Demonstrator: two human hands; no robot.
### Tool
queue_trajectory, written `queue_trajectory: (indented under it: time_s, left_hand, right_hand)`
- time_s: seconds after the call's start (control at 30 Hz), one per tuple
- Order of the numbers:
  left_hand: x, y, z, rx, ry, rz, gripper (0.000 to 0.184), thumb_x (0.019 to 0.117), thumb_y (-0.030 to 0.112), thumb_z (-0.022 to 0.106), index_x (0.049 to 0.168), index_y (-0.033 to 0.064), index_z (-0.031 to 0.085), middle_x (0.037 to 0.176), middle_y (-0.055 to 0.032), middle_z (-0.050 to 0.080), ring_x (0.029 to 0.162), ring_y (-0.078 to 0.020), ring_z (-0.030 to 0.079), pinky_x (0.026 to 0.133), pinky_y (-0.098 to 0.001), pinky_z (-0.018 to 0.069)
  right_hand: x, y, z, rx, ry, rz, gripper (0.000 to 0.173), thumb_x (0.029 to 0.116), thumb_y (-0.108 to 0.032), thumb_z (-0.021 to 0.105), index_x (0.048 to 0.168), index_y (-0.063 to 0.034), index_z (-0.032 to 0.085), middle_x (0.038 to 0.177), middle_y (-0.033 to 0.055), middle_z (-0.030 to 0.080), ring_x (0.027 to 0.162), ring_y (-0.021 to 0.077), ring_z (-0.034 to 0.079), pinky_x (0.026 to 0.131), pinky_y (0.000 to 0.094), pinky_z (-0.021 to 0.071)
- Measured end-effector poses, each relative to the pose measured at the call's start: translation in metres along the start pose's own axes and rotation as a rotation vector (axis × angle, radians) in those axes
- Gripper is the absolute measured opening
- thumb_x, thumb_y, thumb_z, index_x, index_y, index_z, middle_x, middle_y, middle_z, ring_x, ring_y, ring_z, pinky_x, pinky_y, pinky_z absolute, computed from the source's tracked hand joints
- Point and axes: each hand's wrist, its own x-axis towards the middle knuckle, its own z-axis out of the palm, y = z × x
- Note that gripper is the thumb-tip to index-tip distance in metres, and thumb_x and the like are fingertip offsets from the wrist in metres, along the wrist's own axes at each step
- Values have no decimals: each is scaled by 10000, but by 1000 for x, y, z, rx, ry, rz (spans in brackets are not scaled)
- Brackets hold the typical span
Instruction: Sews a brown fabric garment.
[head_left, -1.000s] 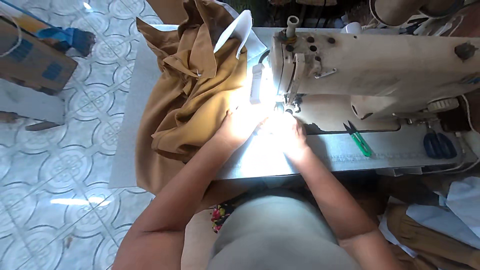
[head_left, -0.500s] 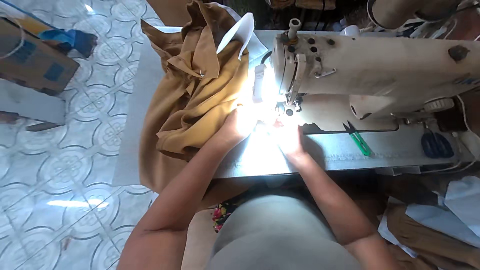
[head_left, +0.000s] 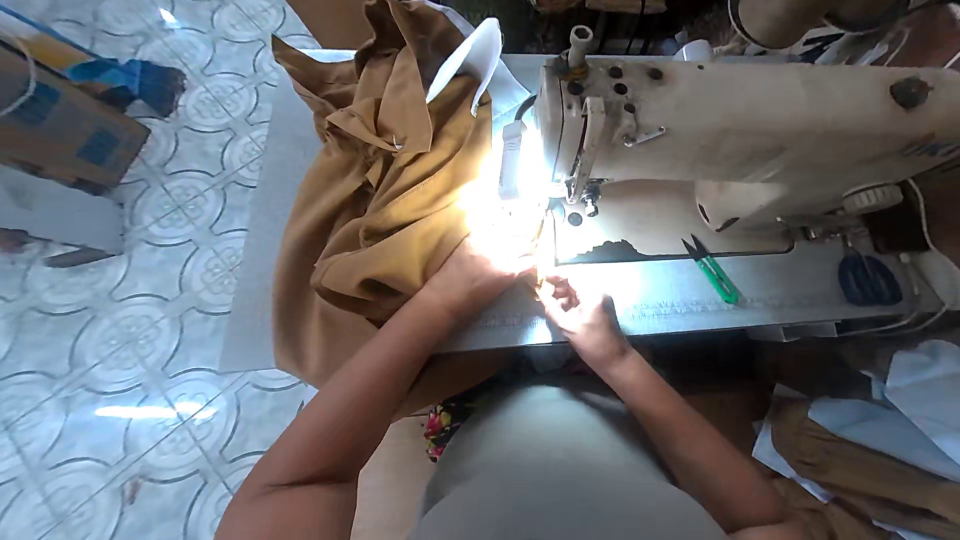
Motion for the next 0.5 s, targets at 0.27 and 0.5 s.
queue_trajectory:
  time_s: [0.27,0.5]
  left_hand:
    - [0,5,1,8,-40,-25,242,972,8,562,995,121,775,1097,-69,741,1211,-303,627,1017,-490,483]
    - [2,13,0,-6,-45,-67,253,980,22,566,1026,142,784,1089,-64,729,1168,-309,624,994,-489,483]
  right_hand:
    - [-1,19,6,-473,115,-354,159,925,-127,692,1035,-66,789,1044,140,733,967,276,726,803,385,614]
    - [-5,24,4,-610,135,-447,148,932,-142,669,948,-71,798,915,111,762,879,295,734,739,400,610]
